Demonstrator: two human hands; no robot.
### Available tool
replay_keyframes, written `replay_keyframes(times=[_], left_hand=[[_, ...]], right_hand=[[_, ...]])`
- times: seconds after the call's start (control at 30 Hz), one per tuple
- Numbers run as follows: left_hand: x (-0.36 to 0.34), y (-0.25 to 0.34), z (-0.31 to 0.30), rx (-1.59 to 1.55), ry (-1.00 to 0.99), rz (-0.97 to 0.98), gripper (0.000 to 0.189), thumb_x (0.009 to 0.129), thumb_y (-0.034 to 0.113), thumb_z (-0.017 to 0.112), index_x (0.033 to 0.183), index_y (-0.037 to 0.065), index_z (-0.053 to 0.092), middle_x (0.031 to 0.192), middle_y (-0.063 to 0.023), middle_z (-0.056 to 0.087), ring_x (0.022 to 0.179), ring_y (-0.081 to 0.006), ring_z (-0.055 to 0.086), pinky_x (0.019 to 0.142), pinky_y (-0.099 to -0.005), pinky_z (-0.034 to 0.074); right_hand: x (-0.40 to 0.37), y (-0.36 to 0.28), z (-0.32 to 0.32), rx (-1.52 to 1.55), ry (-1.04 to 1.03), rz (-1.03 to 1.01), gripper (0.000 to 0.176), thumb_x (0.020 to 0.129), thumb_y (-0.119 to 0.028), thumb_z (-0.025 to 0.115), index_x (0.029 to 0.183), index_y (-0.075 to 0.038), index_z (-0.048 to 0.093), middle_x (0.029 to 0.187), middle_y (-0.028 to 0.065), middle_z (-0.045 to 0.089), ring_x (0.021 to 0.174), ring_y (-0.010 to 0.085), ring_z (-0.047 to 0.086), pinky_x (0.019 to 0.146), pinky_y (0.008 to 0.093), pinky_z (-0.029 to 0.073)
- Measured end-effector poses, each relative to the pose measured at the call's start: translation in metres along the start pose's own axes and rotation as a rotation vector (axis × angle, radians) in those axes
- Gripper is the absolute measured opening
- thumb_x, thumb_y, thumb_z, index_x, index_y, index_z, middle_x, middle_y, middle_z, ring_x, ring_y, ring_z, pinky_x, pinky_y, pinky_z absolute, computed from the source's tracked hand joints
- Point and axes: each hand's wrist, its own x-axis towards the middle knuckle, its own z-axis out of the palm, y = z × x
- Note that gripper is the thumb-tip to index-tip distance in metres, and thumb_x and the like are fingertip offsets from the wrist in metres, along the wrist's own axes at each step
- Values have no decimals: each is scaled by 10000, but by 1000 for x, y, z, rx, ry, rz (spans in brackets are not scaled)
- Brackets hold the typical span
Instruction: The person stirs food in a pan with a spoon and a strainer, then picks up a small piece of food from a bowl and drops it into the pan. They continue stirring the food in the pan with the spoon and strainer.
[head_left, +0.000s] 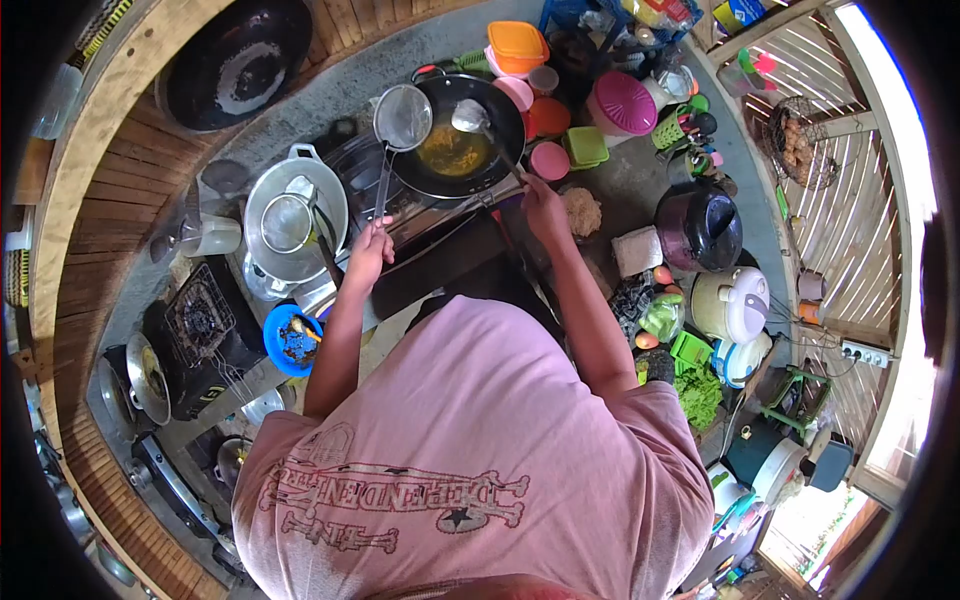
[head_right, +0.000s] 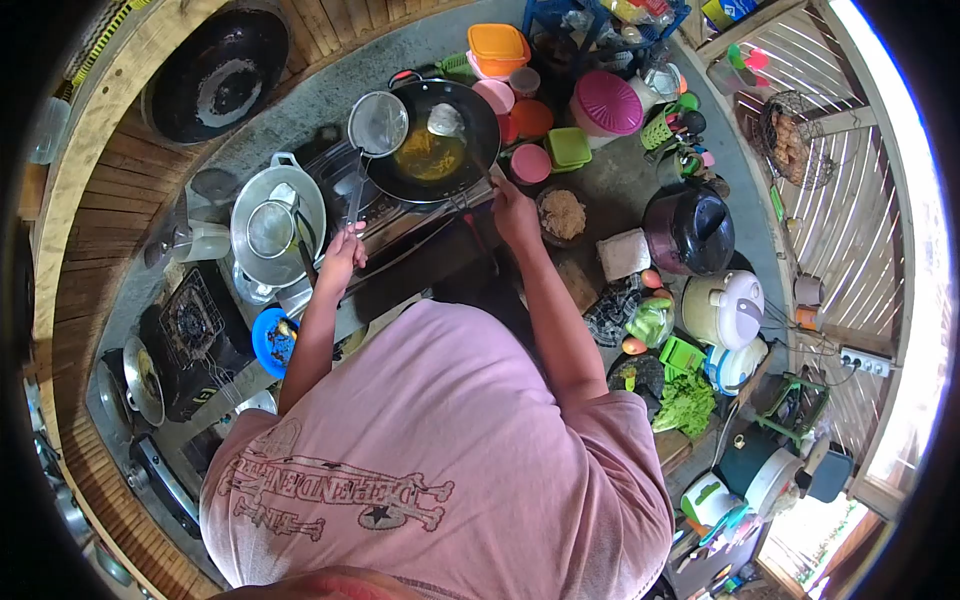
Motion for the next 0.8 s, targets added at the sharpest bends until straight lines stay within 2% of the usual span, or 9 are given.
replay_keyframes(times=[0.03, 0.07, 0.13, 0.23, 0.27, 0.33, 0.47, 0.53, 0.8], left_hand=[[0, -2, -1, 13, -7, -3, 339, 1101, 219, 350, 1340, 30, 500, 720, 8, 443, 634, -118, 485, 650, -267, 440], [0, -4, -2, 12, -2, -1, 339, 1101, 219, 350, 1340, 30, 500, 720, 8, 443, 634, -118, 485, 650, -267, 440], [2, -6, -3, 2, -5, 6, 335, 1101, 219, 353, 1338, 35, 501, 716, 10, 444, 633, -118, 487, 644, -266, 437], [1, -8, -3, -12, -8, 35, 334, 1101, 221, 351, 1337, 36, 498, 716, 10, 446, 633, -120, 488, 641, -264, 436], [1, -9, -3, -11, -7, 37, 334, 1101, 218, 349, 1338, 32, 492, 722, 5, 448, 635, -124, 490, 641, -263, 436], [-2, -4, -1, -19, 5, 25, 333, 1099, 213, 349, 1339, 29, 489, 725, 2, 447, 637, -125, 490, 641, -264, 437], [-5, -1, -1, -36, 14, 14, 328, 1093, 194, 351, 1336, 21, 487, 730, -2, 442, 638, -127, 486, 635, -265, 435], [-7, 0, -1, -44, 22, 16, 327, 1091, 191, 352, 1331, 20, 495, 730, -1, 442, 639, -128, 486, 641, -269, 434], [-11, -2, 0, -18, 55, 7, 321, 1076, 134, 351, 1325, -12, 492, 727, -6, 463, 604, -120, 491, 602, -271, 461]], right_hand=[[2, -2, -2, -84, 60, -48, 314, 992, -181, 542, 1268, -74, 647, 816, 143, 691, 770, 273, 693, 714, 384, 527], [6, -4, -4, -83, 57, -52, 314, 992, -181, 542, 1268, -74, 647, 816, 143, 691, 770, 273, 693, 714, 384, 527], [17, -7, -7, -209, 83, -92, 319, 978, -164, 536, 1264, -69, 639, 915, 226, 696, 897, 381, 691, 778, 458, 531], [30, -10, -3, -231, 124, -159, 312, 966, -125, 521, 1246, -65, 645, 1008, 256, 695, 965, 424, 670, 837, 491, 536], [37, -4, 0, -229, 123, -167, 312, 966, -125, 521, 1246, -65, 645, 1008, 256, 695, 965, 424, 670, 837, 491, 536], [48, 11, 10, -301, 93, -326, 333, 954, -114, 523, 1263, -88, 643, 1029, 238, 695, 968, 413, 671, 840, 502, 530], [39, 5, 25, -370, 35, -340, 339, 957, -115, 519, 1266, -129, 658, 1027, 214, 690, 913, 415, 665, 815, 488, 534], [24, -6, 23, -362, 33, -503, 393, 895, -74, 535, 1260, -138, 666, 1128, 175, 667, 924, 393, 673, 778, 469, 551], [-36, -37, -38, -539, -55, -382, 390, 854, -66, 566, 1201, -178, 706, 945, 127, 630, 828, 350, 680, 674, 463, 553]])
